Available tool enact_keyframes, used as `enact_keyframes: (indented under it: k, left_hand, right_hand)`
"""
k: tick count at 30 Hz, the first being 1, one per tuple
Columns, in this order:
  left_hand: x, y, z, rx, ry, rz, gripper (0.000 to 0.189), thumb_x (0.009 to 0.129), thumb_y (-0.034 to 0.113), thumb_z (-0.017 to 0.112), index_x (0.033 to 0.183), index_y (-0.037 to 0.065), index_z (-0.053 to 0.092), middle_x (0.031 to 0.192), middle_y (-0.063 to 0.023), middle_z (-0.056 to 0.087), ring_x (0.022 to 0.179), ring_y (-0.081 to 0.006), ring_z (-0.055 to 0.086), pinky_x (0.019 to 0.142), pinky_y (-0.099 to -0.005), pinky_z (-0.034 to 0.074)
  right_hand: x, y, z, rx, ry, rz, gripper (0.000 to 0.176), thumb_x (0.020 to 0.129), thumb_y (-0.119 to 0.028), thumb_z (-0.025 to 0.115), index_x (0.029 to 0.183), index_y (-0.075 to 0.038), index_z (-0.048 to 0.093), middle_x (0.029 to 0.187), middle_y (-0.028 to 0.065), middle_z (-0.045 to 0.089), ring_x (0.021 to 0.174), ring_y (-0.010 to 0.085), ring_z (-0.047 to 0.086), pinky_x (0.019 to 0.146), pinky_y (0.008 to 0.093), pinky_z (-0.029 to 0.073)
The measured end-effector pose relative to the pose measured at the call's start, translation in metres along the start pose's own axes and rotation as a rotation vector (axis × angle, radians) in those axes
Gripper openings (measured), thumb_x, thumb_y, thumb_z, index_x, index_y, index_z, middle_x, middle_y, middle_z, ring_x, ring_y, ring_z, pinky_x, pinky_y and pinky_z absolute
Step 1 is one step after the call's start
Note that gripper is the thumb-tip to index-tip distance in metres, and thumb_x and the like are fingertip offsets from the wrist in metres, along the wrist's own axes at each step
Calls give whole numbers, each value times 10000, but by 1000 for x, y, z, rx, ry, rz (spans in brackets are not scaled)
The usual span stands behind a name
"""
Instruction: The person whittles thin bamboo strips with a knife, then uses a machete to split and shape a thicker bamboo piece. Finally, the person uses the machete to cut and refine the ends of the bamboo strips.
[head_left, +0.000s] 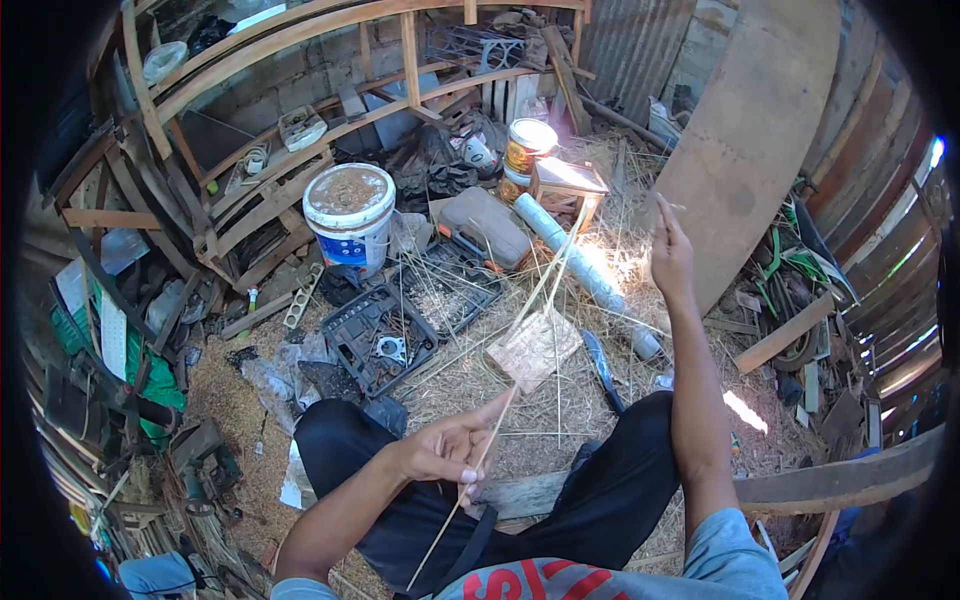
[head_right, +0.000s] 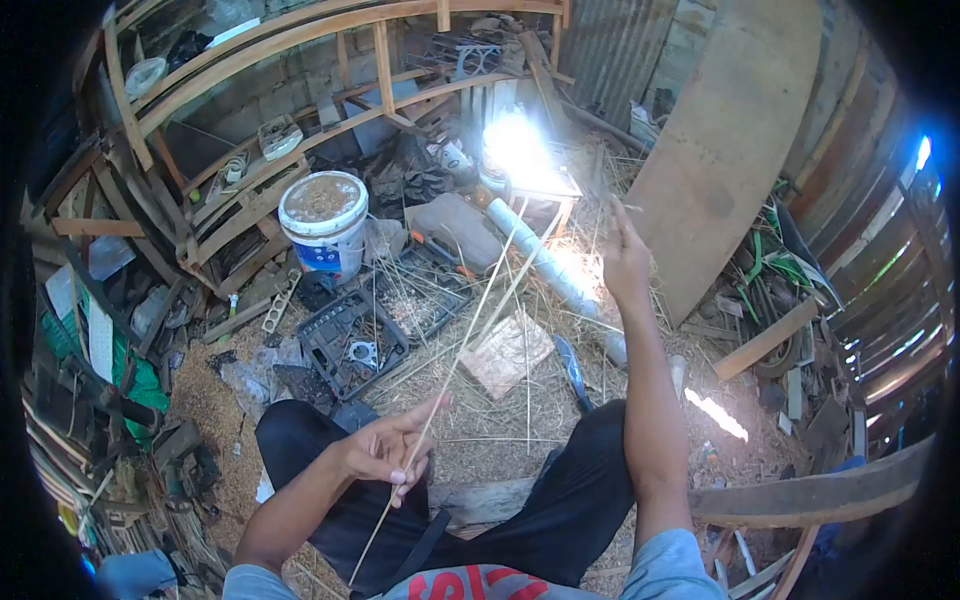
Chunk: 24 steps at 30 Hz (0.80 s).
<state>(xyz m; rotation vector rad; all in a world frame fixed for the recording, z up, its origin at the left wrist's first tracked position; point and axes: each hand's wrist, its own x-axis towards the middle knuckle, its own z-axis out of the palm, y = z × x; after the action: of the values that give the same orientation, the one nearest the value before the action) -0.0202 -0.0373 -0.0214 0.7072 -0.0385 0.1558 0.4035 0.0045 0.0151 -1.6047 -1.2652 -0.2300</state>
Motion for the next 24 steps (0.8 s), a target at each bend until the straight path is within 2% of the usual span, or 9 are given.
enact_keyframes:
  k: [4, 6, 8, 9, 10, 13, 15, 19, 24]
  left_hand:
    - [8, 10, -8, 7, 167, 223, 930, 829, -40, 631, 1561, 108, 76, 838, -83, 512, 698, -198, 597, 611, -313, 613]
    - [14, 13, -7, 6, 257, 315, 874, 862, -10, 613, 1560, 109, 100, 906, -90, 542, 724, -177, 589, 580, -277, 592]
    - [18, 16, -4, -18, 324, 380, 859, 871, -7, 607, 1560, 112, 109, 934, -93, 555, 741, -169, 584, 560, -267, 578]
    - [17, 17, -12, -42, 240, 381, 844, 896, -13, 600, 1564, 137, 107, 1110, -102, 553, 809, -150, 586, 666, -285, 592]
    - [16, 18, -11, -46, 252, 394, 844, 897, -15, 597, 1565, 141, 105, 1126, -107, 552, 805, -151, 587, 666, -284, 591]
    - [19, 26, 0, -42, 291, 418, 850, 895, -24, 588, 1567, 153, 99, 1119, -123, 580, 776, -151, 595, 647, -273, 583]
    - [17, 24, -4, -53, 254, 411, 860, 887, -27, 591, 1567, 154, 96, 1057, -117, 601, 764, -152, 599, 633, -276, 585]
    - [16, 23, -9, -96, 198, 387, 869, 876, -27, 592, 1567, 150, 96, 947, -109, 623, 753, -158, 604, 594, -279, 579]
    - [18, 22, -1, -3, 287, 370, 902, 821, -1, 631, 1556, 89, 116, 860, -97, 529, 666, -170, 584, 490, -271, 558]
  right_hand:
    - [-26, -10, 16, 37, -234, 141, 427, 1014, -164, 448, 1429, -65, 458, 1004, 204, 675, 887, 259, 655, 805, 363, 504]
    - [-46, -75, 18, 134, -440, 201, 436, 1005, -140, 465, 1432, -52, 451, 876, 148, 672, 727, 228, 630, 701, 354, 506]
    - [-72, -121, 21, 358, -628, 63, 478, 966, -79, 504, 1441, -94, 453, 733, 89, 585, 589, 180, 532, 585, 341, 463]
    - [-80, -136, 19, 370, -743, -98, 510, 943, -58, 519, 1444, -120, 453, 746, 103, 592, 594, 203, 551, 581, 343, 470]
    - [-87, -146, 19, 379, -853, -262, 545, 920, -36, 534, 1448, -147, 452, 759, 116, 599, 599, 226, 570, 576, 345, 477]
    - [-107, -159, 28, 513, -880, -567, 630, 870, -41, 581, 1461, -205, 436, 755, 103, 577, 598, 276, 581, 548, 367, 496]
    - [-111, -164, 21, 416, -948, -600, 650, 854, -54, 602, 1461, -210, 432, 755, 89, 572, 602, 295, 582, 533, 379, 502]
    - [-112, -168, 18, 295, -871, -647, 668, 821, -58, 629, 1449, -202, 453, 725, 76, 545, 584, 275, 580, 512, 378, 487]
    - [-103, -166, 18, 220, -790, -548, 643, 798, 1, 628, 1412, -147, 509, 714, 88, 557, 582, 259, 592, 538, 375, 476]
